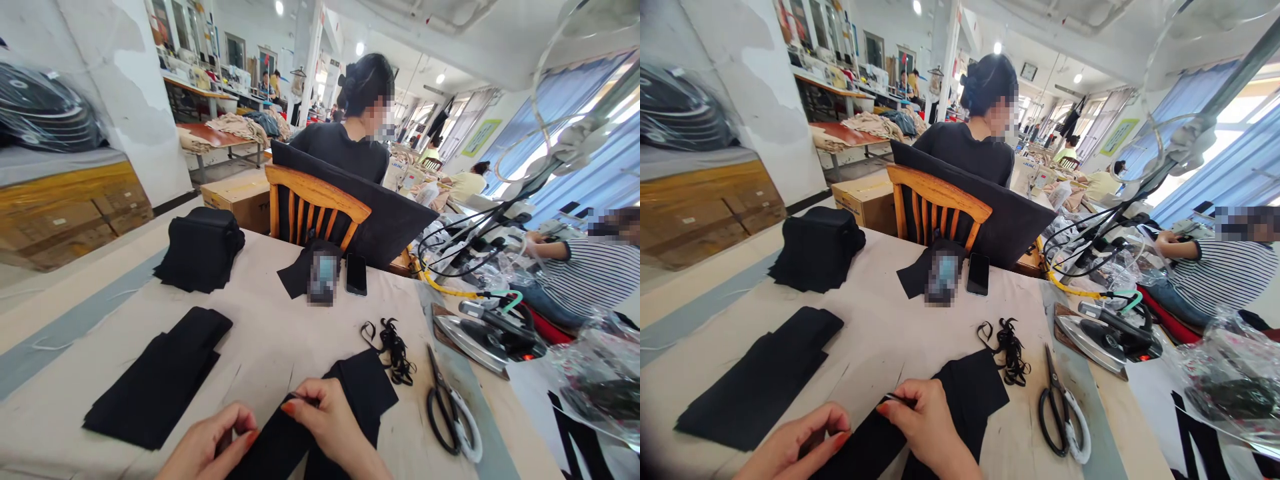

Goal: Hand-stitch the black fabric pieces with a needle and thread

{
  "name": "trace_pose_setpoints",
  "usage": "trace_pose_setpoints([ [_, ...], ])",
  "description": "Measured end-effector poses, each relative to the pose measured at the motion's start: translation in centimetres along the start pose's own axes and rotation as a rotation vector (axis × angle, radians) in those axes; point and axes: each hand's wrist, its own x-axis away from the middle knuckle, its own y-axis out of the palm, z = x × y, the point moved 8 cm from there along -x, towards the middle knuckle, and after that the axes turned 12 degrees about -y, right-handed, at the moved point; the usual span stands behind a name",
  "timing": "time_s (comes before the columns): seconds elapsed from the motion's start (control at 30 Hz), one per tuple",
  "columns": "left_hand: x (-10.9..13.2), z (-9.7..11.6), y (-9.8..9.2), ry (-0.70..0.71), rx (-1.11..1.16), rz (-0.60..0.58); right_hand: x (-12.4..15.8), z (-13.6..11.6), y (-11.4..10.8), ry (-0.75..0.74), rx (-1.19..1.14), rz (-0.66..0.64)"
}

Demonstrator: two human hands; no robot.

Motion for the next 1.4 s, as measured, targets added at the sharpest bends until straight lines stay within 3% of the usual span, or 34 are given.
trace_pose_setpoints([
  [0.1, -1.1, -0.4, -0.7, 0.049, -0.196, 0.123, -1.9, 0.8, 0.9, -0.106, 0.242, -0.047],
  [0.23, -2.6, 1.2, -2.0, 0.145, -0.502, 0.328, -4.9, 2.1, 1.6, -0.182, 0.453, -0.099],
  [0.37, -4.0, 2.3, -2.6, 0.243, -0.627, 0.472, -6.9, 3.0, 2.0, -0.203, 0.628, -0.15],
  [0.47, -4.3, 2.2, -1.9, 0.354, -0.701, 0.567, -7.4, 3.4, 2.2, -0.201, 0.708, -0.179],
  [0.77, -4.1, -1.4, 1.8, 0.547, -0.81, 0.641, -7.9, 3.7, 1.8, -0.176, 0.81, -0.197],
  [1.4, -4.8, -1.7, 2.7, 0.626, -0.923, 0.656, -8.0, 5.4, 1.9, -0.256, 0.92, -0.107],
])
